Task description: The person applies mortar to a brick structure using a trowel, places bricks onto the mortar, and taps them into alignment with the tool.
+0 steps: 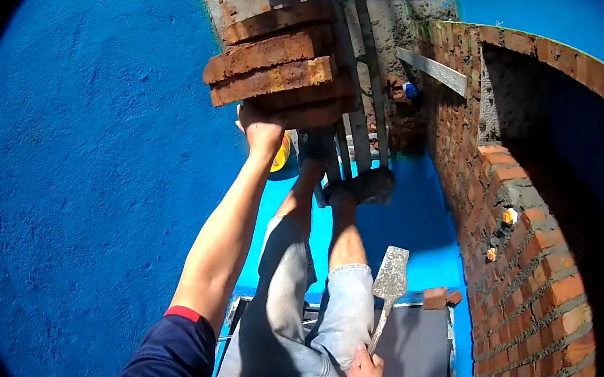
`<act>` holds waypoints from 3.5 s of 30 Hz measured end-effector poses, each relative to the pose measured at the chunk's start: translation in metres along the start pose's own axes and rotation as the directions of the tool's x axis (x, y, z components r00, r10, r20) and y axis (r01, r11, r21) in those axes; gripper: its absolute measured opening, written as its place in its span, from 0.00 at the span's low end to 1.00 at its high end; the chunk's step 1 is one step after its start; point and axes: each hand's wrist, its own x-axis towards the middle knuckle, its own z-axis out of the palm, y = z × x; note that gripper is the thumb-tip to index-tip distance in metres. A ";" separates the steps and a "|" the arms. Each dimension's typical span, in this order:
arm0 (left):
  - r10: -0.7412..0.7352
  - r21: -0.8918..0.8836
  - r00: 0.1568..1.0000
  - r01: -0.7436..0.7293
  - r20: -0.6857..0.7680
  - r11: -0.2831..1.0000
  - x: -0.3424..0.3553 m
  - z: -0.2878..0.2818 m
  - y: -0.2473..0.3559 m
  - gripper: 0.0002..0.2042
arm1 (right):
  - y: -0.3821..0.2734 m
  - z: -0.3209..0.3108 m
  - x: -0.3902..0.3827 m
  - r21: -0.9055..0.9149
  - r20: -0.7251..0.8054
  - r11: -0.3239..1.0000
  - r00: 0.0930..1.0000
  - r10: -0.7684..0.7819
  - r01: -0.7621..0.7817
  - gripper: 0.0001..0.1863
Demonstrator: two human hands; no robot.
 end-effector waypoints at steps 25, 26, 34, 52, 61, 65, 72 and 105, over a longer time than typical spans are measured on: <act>0.748 0.406 0.658 -0.708 0.083 0.578 -0.001 -0.010 0.025 0.25 | -0.009 0.006 -0.003 -0.017 0.047 0.998 0.997 0.064 -0.063 0.26; 0.714 0.288 0.699 -0.691 0.035 0.663 -0.004 -0.009 0.048 0.25 | -0.008 0.002 -0.003 -0.079 0.101 0.995 0.993 0.061 -0.053 0.26; 0.684 0.332 0.690 -0.719 0.237 0.610 -0.021 0.006 0.097 0.24 | 0.000 0.006 -0.004 -0.151 0.038 0.988 0.999 0.036 -0.030 0.28; 0.000 -0.270 0.787 0.211 0.617 0.939 -0.118 -0.190 0.298 0.26 | 0.032 -0.005 0.020 0.261 0.141 0.965 0.989 -0.055 0.017 0.28; -0.039 0.051 -0.034 0.774 0.999 0.632 -0.172 -0.228 0.306 0.38 | 0.022 -0.014 0.012 0.304 0.184 0.933 0.949 -0.256 0.193 0.23; 0.030 0.041 -0.055 0.931 0.998 0.364 -0.188 -0.219 0.278 0.32 | 0.038 -0.031 -0.005 0.331 0.210 0.906 0.916 -0.342 0.263 0.22; 0.107 0.249 -0.300 0.908 0.948 0.337 -0.198 -0.246 0.293 0.41 | 0.064 -0.036 -0.010 0.585 0.290 0.811 0.937 -0.193 -0.014 0.30; -0.753 -0.545 -0.456 -0.824 0.475 0.155 -0.587 0.192 0.185 0.44 | 0.261 0.064 0.197 0.713 -0.663 0.382 0.743 0.094 0.588 0.24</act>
